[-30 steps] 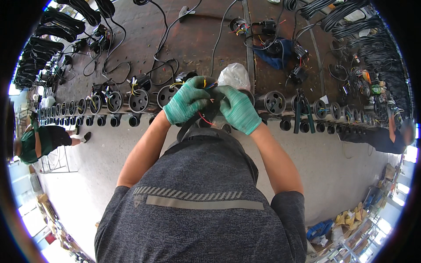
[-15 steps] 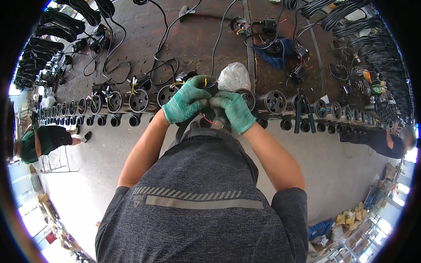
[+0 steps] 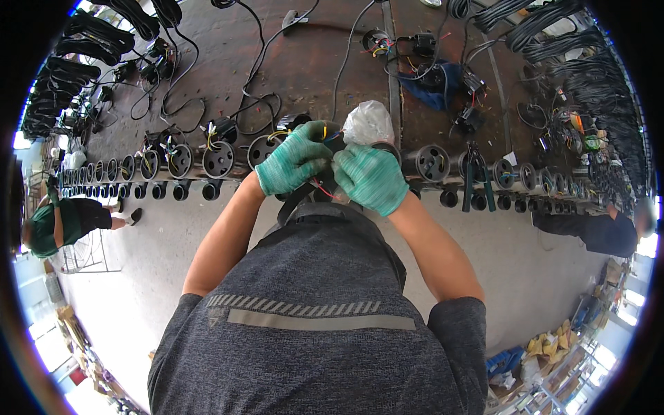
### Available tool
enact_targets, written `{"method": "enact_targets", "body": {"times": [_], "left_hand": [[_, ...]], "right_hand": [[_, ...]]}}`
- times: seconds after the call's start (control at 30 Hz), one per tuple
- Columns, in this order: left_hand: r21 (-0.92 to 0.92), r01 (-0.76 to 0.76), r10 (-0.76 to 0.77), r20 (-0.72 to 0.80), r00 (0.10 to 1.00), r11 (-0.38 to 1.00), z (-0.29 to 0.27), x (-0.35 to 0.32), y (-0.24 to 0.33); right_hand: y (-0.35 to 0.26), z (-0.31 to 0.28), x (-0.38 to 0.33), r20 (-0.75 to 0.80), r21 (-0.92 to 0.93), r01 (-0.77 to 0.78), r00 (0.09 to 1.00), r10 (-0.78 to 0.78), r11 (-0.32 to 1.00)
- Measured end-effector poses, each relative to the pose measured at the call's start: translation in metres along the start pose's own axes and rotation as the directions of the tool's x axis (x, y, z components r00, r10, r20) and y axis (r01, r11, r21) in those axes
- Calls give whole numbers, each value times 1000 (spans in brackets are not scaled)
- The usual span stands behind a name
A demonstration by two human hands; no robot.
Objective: The person assembles a small black electronic device by inserting wires into a housing and securing them with a tool. They then attach a black cylindrical component to the assembly and tighten it by hand.
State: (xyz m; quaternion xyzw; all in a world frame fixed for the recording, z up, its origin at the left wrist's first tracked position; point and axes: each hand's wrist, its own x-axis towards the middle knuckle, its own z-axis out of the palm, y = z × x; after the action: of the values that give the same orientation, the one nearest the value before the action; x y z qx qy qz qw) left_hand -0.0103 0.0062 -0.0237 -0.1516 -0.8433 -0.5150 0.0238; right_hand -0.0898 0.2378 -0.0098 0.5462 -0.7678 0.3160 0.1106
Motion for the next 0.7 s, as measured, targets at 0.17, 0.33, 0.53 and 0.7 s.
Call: {"method": "enact_targets", "body": {"times": [0.17, 0.33, 0.53, 0.7], "left_hand": [[71, 21, -22, 1, 1000, 997, 2, 0, 4], [-35, 24, -23, 5, 1000, 999, -1, -1, 2], [7, -5, 5, 42, 999, 1000, -7, 1, 2], [141, 55, -55, -3, 998, 989, 1, 2, 7]], "right_hand": [[-17, 0, 1, 584, 667, -745, 500, 639, -27], [-18, 2, -11, 67, 395, -472, 870, 488, 788], [8, 0, 2, 17, 40, 82, 996, -83, 996], [10, 5, -8, 154, 208, -266, 959, 237, 941]]}}
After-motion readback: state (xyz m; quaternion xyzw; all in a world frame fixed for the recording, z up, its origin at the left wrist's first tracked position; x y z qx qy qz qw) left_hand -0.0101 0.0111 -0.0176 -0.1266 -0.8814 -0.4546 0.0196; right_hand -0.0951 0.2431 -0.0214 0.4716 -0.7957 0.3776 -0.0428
